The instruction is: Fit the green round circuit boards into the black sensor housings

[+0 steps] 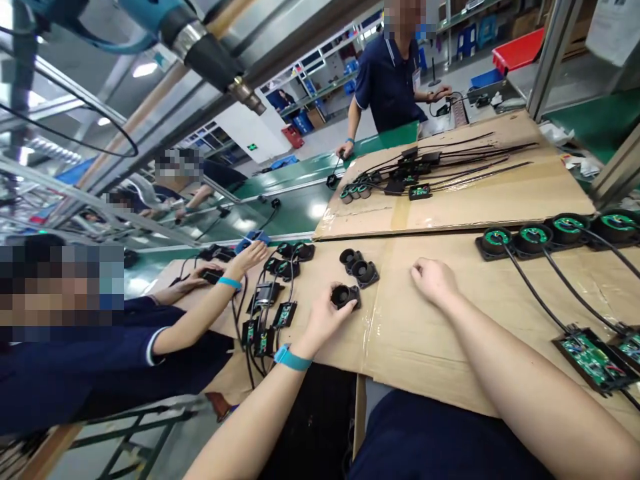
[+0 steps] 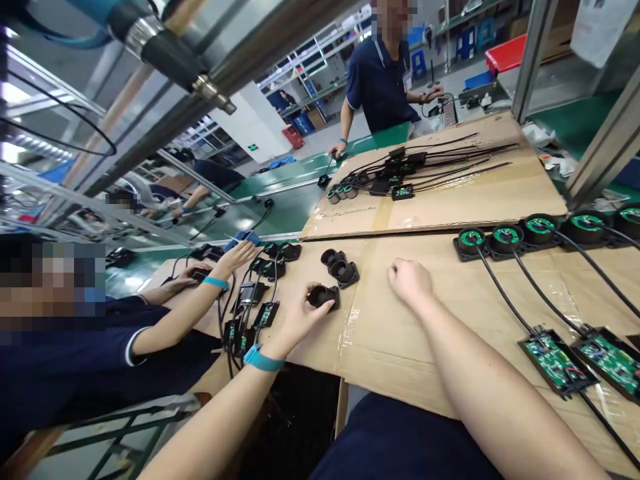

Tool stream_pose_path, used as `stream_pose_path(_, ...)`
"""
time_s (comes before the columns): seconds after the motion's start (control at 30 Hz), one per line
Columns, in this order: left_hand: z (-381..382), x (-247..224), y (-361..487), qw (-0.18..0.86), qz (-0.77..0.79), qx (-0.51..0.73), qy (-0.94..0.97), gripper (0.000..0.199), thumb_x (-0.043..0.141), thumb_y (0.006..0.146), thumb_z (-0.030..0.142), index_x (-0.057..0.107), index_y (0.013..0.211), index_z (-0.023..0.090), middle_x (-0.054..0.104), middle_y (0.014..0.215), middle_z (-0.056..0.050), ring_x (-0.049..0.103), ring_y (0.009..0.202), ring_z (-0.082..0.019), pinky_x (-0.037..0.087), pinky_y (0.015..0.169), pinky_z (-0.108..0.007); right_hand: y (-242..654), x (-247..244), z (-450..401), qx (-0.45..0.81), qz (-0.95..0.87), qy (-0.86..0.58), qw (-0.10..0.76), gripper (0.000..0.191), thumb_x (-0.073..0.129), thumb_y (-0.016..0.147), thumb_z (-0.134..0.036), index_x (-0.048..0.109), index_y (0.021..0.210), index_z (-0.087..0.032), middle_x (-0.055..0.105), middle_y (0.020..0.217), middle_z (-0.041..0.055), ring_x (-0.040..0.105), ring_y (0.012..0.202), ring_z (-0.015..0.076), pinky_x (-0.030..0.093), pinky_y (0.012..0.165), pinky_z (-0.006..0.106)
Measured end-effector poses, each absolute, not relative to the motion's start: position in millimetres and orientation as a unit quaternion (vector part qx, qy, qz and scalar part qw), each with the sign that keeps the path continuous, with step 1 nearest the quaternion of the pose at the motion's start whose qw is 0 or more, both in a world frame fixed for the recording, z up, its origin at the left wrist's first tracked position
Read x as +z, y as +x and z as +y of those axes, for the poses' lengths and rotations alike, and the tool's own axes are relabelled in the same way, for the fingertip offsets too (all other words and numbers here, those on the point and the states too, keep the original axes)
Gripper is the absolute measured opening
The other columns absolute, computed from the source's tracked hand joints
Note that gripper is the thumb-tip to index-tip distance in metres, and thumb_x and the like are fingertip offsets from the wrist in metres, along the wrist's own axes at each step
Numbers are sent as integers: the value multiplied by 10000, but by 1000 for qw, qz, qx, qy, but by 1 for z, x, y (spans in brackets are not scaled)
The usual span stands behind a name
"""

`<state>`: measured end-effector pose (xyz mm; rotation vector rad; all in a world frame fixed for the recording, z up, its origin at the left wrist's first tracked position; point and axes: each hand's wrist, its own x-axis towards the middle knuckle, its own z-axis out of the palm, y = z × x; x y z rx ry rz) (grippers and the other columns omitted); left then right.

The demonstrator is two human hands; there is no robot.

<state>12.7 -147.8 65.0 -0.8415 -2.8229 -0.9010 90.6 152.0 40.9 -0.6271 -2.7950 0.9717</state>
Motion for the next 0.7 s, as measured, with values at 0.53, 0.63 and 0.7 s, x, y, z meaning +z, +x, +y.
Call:
stream_pose_path(0.53,21,46,18,-78,-844,-464,-259,730,943,578,440,485,1097,208,662,1097,-60,657,1028,-272,527,932,-436,101,46,166,434,-808,-290,273,409,415,1000,-452,675,915,-148,693,743,47,625,660,155,509,648,254)
stream_pose_path(0.63,13,39,11,-90,-822,-487,-282,853,966,526,419,488,1200,207,639,1233,-101,630,1156,-311,497,1031,-488,102,55,170,431,-796,-281,320,364,457,987,-448,675,963,-157,718,849,72,651,724,166,529,684,266)
stream_pose_path(0.7,8,38,8,-110,-795,-500,-326,796,919,613,377,496,1267,215,610,1330,-118,591,1253,-318,456,1101,-508,93,65,174,404,-803,-261,351,322,486,981,-423,678,1003,-166,721,935,91,660,797,180,538,740,286)
